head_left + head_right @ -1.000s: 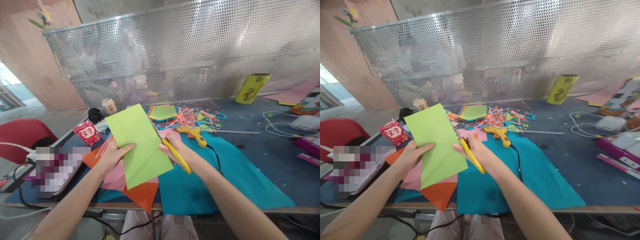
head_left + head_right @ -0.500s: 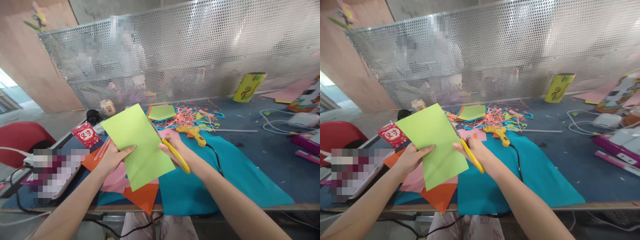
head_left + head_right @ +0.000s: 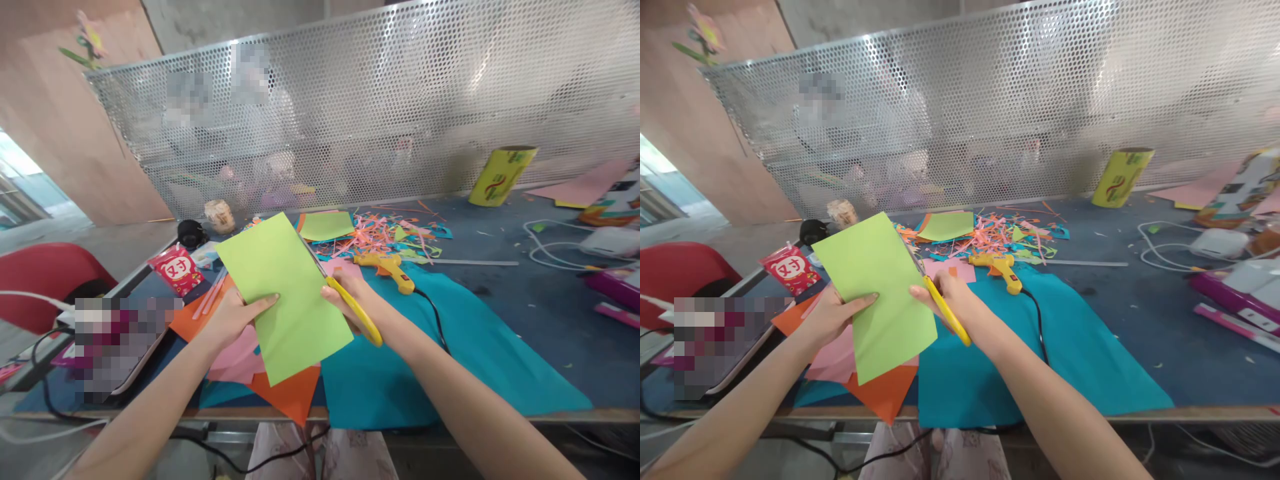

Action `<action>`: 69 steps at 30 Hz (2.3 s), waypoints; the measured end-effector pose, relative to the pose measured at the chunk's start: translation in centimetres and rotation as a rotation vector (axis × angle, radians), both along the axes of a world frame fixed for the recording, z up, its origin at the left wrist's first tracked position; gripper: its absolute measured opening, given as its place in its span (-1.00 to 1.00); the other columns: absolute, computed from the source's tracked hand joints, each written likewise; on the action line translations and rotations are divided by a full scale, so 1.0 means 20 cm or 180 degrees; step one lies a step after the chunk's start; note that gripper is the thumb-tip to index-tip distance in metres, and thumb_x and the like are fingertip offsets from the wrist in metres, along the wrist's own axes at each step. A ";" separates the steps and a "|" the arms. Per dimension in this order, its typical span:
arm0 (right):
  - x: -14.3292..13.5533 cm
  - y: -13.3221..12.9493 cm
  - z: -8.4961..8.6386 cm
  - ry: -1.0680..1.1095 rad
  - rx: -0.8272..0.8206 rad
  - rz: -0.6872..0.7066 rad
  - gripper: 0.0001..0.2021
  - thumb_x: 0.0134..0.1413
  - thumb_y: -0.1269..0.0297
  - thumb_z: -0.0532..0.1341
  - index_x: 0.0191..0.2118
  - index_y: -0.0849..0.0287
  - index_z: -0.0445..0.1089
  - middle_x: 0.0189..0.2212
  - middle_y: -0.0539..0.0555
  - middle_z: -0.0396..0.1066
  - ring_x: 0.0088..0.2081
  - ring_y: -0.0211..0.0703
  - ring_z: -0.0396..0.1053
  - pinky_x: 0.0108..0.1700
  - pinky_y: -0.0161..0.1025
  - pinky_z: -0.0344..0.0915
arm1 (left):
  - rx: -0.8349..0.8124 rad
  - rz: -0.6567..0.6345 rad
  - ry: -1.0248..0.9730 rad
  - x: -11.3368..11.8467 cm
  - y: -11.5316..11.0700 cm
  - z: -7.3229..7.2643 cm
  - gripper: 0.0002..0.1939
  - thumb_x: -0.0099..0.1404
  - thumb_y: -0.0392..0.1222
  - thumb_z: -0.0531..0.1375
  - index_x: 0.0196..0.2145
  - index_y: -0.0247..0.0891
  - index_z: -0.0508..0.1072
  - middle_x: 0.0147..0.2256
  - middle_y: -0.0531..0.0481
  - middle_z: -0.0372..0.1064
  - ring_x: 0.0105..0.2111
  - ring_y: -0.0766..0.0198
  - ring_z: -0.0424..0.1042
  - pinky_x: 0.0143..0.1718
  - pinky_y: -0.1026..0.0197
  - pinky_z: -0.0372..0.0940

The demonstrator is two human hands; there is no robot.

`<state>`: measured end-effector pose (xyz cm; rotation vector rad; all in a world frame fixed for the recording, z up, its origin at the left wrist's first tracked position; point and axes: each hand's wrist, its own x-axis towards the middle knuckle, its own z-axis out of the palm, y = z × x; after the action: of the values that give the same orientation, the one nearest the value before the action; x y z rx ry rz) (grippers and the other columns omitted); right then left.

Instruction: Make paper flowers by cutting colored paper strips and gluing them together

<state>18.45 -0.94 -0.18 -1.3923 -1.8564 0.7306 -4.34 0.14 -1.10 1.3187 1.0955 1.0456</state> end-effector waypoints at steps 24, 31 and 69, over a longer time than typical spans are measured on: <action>0.01 0.00 0.00 0.0167 0.0143 -0.0042 -0.55 -0.05 -0.22 0.01 -0.48 0.13 0.07 -0.60 -0.05 0.14 -0.48 -0.22 0.18 -0.44 -0.27 0.09 | -0.0102 -0.0113 0.0247 0.04 -0.05 0.02 -0.54 -0.09 -0.05 0.38 -0.22 -0.31 0.48 -0.21 -0.16 0.51 -0.25 0.04 0.50 -0.29 0.11 0.41; 0.01 0.01 0.00 0.0266 0.0208 0.0089 -0.54 -0.09 -0.22 0.05 -0.49 0.14 0.09 -0.62 -0.05 0.16 -0.52 -0.24 0.19 -0.49 -0.28 0.10 | -0.0099 0.0002 0.0411 0.07 -0.10 0.04 -0.53 -0.13 -0.06 0.39 -0.25 -0.32 0.47 -0.23 -0.18 0.52 -0.28 0.04 0.51 -0.32 0.11 0.43; 0.18 0.20 -0.08 0.0616 0.0857 -0.1383 -0.68 -0.11 -0.03 0.17 -0.45 0.09 0.11 -0.52 0.02 0.35 -0.49 -0.15 0.33 -0.47 -0.28 0.17 | 0.2240 -0.2187 0.4535 0.37 0.35 0.05 0.20 -0.15 0.37 0.21 0.29 -0.22 -0.21 0.31 -0.23 -0.33 0.27 -0.26 -0.39 0.15 -0.36 -0.38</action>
<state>22.13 2.98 -1.77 -1.4234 -1.3778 0.3642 3.06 7.11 -0.15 2.9136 1.0275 -0.2550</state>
